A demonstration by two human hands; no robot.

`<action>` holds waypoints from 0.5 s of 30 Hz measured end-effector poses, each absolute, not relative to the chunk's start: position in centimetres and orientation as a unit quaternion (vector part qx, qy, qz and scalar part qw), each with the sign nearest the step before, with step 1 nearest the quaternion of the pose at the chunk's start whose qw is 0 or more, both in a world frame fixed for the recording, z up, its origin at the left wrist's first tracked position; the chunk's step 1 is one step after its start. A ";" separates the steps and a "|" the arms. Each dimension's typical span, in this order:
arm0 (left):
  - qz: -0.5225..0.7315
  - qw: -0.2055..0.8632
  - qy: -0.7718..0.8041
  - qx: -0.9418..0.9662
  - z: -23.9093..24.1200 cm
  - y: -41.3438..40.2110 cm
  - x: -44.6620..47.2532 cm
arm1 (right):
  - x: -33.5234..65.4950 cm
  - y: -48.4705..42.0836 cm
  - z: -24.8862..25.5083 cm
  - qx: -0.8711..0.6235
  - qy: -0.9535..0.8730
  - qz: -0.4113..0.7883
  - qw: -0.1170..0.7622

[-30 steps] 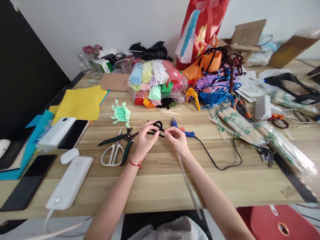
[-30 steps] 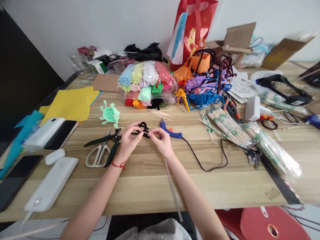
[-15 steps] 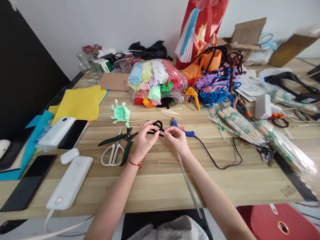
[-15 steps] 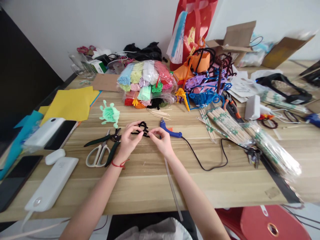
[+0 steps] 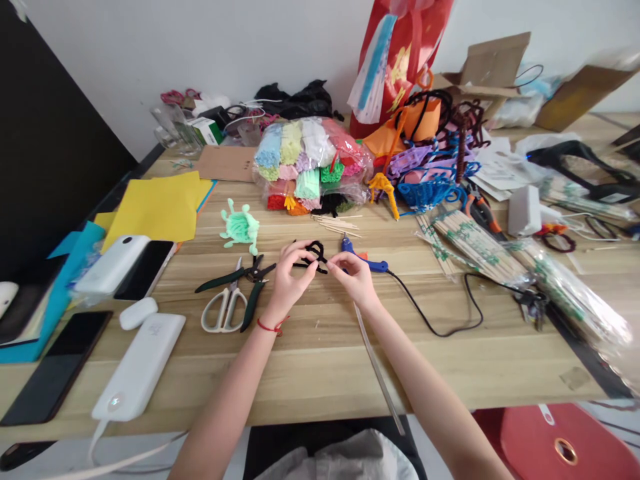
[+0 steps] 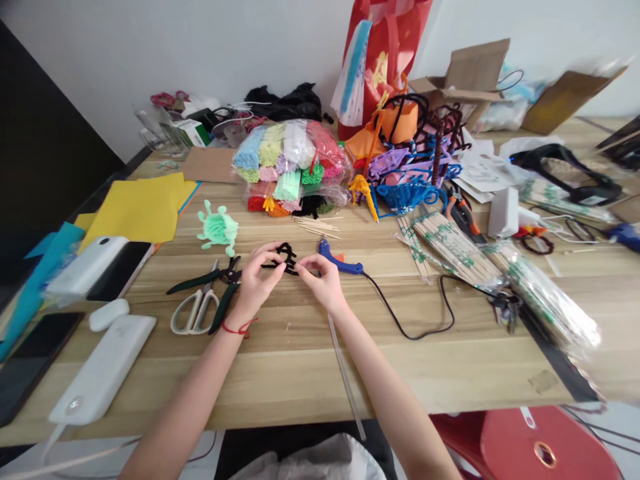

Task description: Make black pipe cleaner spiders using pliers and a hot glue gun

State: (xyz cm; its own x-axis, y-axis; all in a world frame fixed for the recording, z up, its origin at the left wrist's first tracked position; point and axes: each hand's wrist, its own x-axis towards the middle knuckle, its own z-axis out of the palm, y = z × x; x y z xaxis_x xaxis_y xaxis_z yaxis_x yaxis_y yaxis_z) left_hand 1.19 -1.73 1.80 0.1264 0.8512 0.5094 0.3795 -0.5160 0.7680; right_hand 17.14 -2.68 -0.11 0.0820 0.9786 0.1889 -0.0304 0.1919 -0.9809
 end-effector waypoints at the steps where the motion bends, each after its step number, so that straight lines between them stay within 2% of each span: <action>1: 0.499 0.236 0.433 0.713 1.8 -1.7 1.2 | 17.1 -2.7 -0.1 -0.461 -0.516 0.438 0.574; 15: 0.500 0.251 0.431 0.708 1.7 -1.6 1.1 | 17.2 -2.7 -0.3 -0.452 -0.512 0.441 0.583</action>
